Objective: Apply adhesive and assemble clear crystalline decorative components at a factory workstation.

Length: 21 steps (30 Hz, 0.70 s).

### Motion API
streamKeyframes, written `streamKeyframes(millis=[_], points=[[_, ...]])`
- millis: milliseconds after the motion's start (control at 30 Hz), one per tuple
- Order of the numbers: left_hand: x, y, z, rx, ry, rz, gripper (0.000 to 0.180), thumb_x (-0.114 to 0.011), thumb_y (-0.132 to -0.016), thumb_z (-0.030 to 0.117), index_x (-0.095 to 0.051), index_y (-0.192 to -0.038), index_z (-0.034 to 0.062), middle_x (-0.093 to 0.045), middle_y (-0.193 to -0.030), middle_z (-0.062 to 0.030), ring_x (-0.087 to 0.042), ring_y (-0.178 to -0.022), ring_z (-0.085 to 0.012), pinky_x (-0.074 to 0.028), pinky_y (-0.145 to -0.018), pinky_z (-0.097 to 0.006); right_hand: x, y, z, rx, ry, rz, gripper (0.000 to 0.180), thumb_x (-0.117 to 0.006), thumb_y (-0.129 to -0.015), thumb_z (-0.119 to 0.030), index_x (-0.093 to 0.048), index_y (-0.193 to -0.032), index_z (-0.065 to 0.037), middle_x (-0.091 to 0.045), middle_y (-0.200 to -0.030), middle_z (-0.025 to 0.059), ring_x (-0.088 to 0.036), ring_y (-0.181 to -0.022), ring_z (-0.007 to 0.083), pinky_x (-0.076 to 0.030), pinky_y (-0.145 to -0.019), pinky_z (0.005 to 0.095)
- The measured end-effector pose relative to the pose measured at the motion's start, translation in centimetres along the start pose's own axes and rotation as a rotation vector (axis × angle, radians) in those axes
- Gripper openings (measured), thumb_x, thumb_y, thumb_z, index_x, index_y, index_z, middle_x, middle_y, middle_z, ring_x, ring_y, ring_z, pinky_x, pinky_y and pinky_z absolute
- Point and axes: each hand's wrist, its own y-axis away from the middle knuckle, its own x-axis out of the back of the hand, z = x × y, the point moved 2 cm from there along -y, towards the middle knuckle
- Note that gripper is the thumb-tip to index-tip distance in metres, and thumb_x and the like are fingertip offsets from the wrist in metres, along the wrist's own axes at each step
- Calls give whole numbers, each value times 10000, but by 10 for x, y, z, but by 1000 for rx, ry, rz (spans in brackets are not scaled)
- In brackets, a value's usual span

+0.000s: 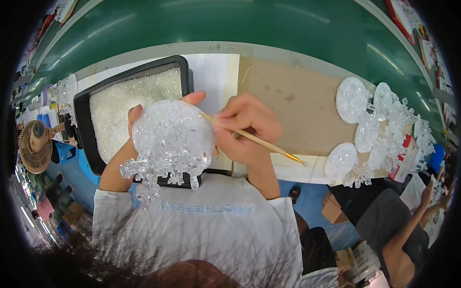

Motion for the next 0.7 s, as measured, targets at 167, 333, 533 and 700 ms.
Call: streamKeyframes(millis=[167, 333, 533, 700], points=[[2, 1, -2, -35, 19, 50, 1251, -645, -656, 705, -126, -1552, 4, -497, -1380, -263, -562, -1212, -327, -438, -1039, -413, -2, -7, 1, 31, 67, -88, 235, -741, -739, 34, -519, -689, -27, -594, -766, 127, -552, -630, 138, -423, -550, 245], [-1, -2, 0, 17, 19, -7, 1255, -657, -645, 703, -135, -1551, 9, -492, -1359, -310, -573, -1193, -354, -455, -1012, -439, 6, -12, -1, -135, -88, -104, 226, -734, -724, 37, -523, -691, -38, -601, -782, 118, -563, -649, 136, -437, -575, 250], [-2, -2, -5, 34, 8, 19, 1221, -589, -623, 856, -253, -1549, 135, -497, -1320, -326, -581, -1081, -506, -492, -897, -566, 18, -18, 7, -264, -235, -212, 232, -713, -712, 57, -512, -692, -56, -595, -801, 104, -562, -652, 133, -445, -592, 251], [-3, -5, -6, 62, -159, -5, 1215, -577, -612, 877, -292, -1539, 144, -508, -1270, -337, -585, -1053, -511, -508, -862, -548, 19, -26, 9, -327, -285, -271, 235, -707, -730, 66, -513, -706, -63, -589, -782, 98, -554, -652, 114, -441, -572, 252]])
